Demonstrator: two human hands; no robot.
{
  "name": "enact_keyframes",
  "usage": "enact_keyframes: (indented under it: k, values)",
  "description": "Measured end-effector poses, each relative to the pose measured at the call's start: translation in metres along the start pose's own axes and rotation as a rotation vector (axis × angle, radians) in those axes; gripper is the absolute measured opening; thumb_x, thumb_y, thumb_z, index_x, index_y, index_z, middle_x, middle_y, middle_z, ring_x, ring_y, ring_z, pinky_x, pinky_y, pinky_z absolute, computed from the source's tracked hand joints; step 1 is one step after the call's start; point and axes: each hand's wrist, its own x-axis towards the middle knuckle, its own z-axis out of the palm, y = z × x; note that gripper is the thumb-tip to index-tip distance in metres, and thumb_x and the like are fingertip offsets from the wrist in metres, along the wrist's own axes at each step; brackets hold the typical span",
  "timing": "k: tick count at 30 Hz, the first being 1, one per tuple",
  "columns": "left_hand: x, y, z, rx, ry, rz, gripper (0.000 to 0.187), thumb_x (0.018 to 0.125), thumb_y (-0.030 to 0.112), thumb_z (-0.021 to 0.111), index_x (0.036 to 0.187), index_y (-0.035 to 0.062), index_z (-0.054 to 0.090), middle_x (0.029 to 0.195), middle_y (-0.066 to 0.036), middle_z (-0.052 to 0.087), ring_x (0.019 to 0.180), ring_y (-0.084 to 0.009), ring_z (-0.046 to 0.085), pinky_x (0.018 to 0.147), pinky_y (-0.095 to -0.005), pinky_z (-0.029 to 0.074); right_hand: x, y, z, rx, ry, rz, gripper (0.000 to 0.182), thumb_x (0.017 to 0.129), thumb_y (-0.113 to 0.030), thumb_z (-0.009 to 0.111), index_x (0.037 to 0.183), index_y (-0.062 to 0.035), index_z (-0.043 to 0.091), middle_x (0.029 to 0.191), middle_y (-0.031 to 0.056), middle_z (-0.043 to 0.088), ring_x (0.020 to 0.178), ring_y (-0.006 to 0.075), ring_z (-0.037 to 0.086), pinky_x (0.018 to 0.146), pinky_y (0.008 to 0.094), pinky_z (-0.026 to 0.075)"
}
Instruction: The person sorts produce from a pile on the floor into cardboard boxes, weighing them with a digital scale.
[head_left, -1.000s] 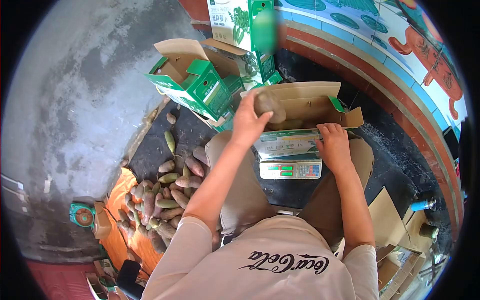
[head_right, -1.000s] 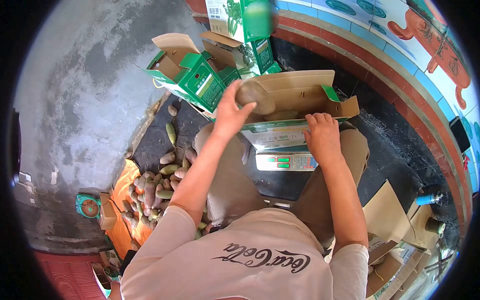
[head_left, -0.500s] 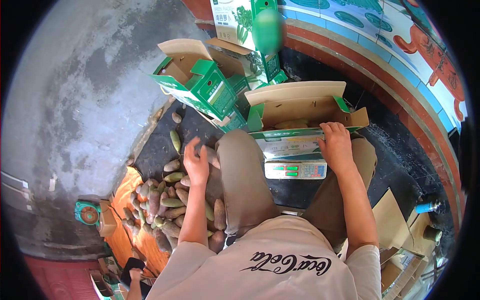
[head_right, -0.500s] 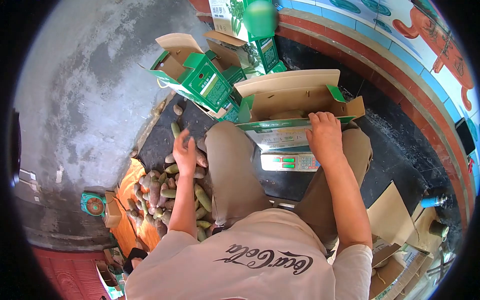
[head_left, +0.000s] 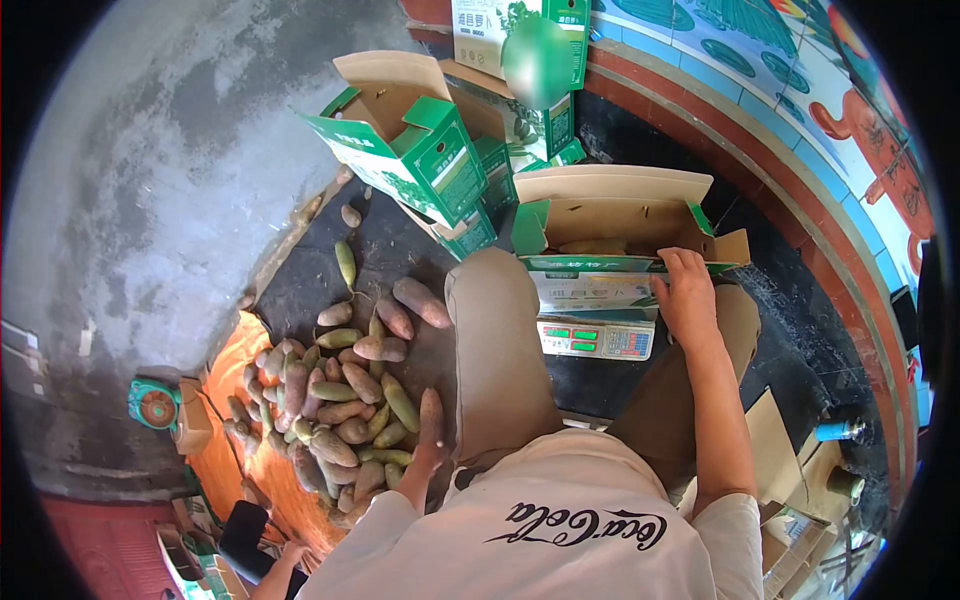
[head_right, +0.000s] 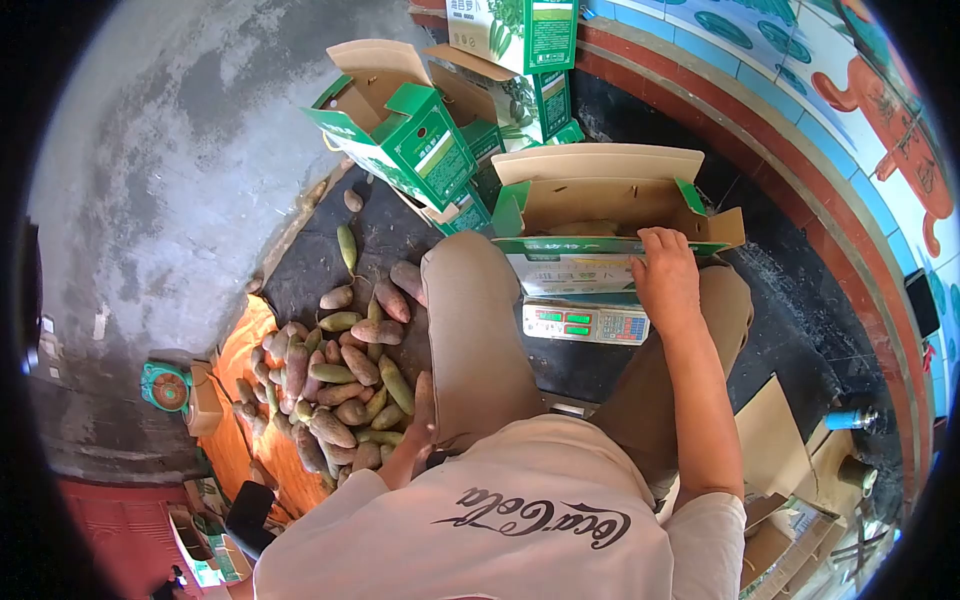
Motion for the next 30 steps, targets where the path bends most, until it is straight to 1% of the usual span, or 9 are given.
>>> enact_keyframes:
  k: [1,2,7,11,17,21,23,26,30]
  values:
    - [-0.009,0.006,0.001,0.168,-0.077,0.009,0.040,0.083,0.031,0.060,0.117,0.0106,0.060,0.111,-0.017,0.065,0.104,-0.0333,0.062,0.087,-0.0445,0.050,0.001,-0.001,0.000,-0.001,0.001,-0.003,0.038,0.072,-0.004,0.070,0.109,0.0005,0.059,0.109,0.0154,0.060,0.105,0.0329,0.054,0.092,0.0409,0.045]
    - [-0.020,0.008,0.001,0.212,-0.108,0.024,0.041,0.083,0.031,0.061,0.118,0.0106,0.060,0.112,-0.017,0.064,0.104,-0.0330,0.061,0.087,-0.0444,0.049,0.001,-0.001,0.001,-0.004,0.007,-0.010,0.038,0.072,-0.004,0.070,0.108,0.0005,0.059,0.109,0.0155,0.060,0.104,0.0330,0.054,0.091,0.0408,0.045]
    - [-0.038,-0.026,0.021,0.198,-0.175,0.087,0.045,0.082,0.031,0.063,0.122,0.0110,0.056,0.116,-0.016,0.060,0.108,-0.0315,0.058,0.091,-0.0443,0.046,0.002,-0.003,0.004,-0.020,0.017,-0.017,0.036,0.073,-0.004,0.069,0.108,0.0000,0.059,0.107,0.0158,0.061,0.103,0.0333,0.055,0.090,0.0407,0.046]
    - [-0.042,-0.061,0.011,0.114,-0.155,0.073,0.049,0.082,0.031,0.064,0.124,0.0113,0.052,0.120,-0.015,0.057,0.111,-0.0303,0.055,0.093,-0.0441,0.044,0.003,-0.004,0.007,-0.053,0.008,-0.028,0.034,0.074,-0.003,0.069,0.107,-0.0005,0.059,0.106,0.0156,0.061,0.102,0.0334,0.055,0.089,0.0405,0.046]
    - [-0.049,-0.156,-0.034,-0.069,-0.092,0.022,0.055,0.081,0.031,0.066,0.129,0.0117,0.047,0.125,-0.013,0.053,0.116,-0.0285,0.051,0.097,-0.0439,0.040,0.004,-0.005,0.010,-0.095,-0.017,-0.041,0.034,0.074,-0.003,0.068,0.107,-0.0010,0.058,0.104,0.0157,0.060,0.101,0.0339,0.055,0.088,0.0406,0.047]
    - [-0.056,-0.246,-0.065,-0.216,-0.070,0.029,0.059,0.080,0.031,0.068,0.131,0.0120,0.044,0.128,-0.012,0.050,0.119,-0.0273,0.048,0.100,-0.0438,0.037,0.003,-0.004,0.014,-0.122,-0.030,-0.064,0.036,0.075,-0.003,0.068,0.109,-0.0018,0.057,0.104,0.0157,0.060,0.100,0.0341,0.056,0.088,0.0412,0.047]
    - [-0.069,-0.273,-0.086,-0.278,-0.068,0.054,0.062,0.080,0.031,0.069,0.133,0.0121,0.043,0.130,-0.012,0.048,0.121,-0.0267,0.046,0.101,-0.0437,0.036,0.003,-0.005,0.013,-0.130,-0.035,-0.071,0.036,0.075,-0.003,0.067,0.109,-0.0021,0.056,0.104,0.0156,0.060,0.100,0.0341,0.056,0.088,0.0415,0.047]
    - [-0.070,-0.321,-0.096,-0.356,-0.059,0.110,0.065,0.080,0.031,0.070,0.135,0.0123,0.040,0.133,-0.011,0.046,0.123,-0.0258,0.044,0.103,-0.0436,0.034,0.003,-0.005,0.014,-0.145,-0.041,-0.073,0.036,0.076,-0.003,0.067,0.110,-0.0026,0.056,0.104,0.0154,0.060,0.100,0.0341,0.055,0.089,0.0419,0.046]
    - [-0.076,-0.347,-0.113,-0.402,-0.054,0.225,0.070,0.079,0.031,0.071,0.138,0.0126,0.037,0.136,-0.010,0.043,0.126,-0.0245,0.041,0.106,-0.0434,0.032,0.003,-0.005,0.015,-0.170,-0.061,-0.078,0.037,0.076,-0.003,0.067,0.111,-0.0030,0.056,0.104,0.0150,0.059,0.100,0.0340,0.055,0.091,0.0421,0.046]
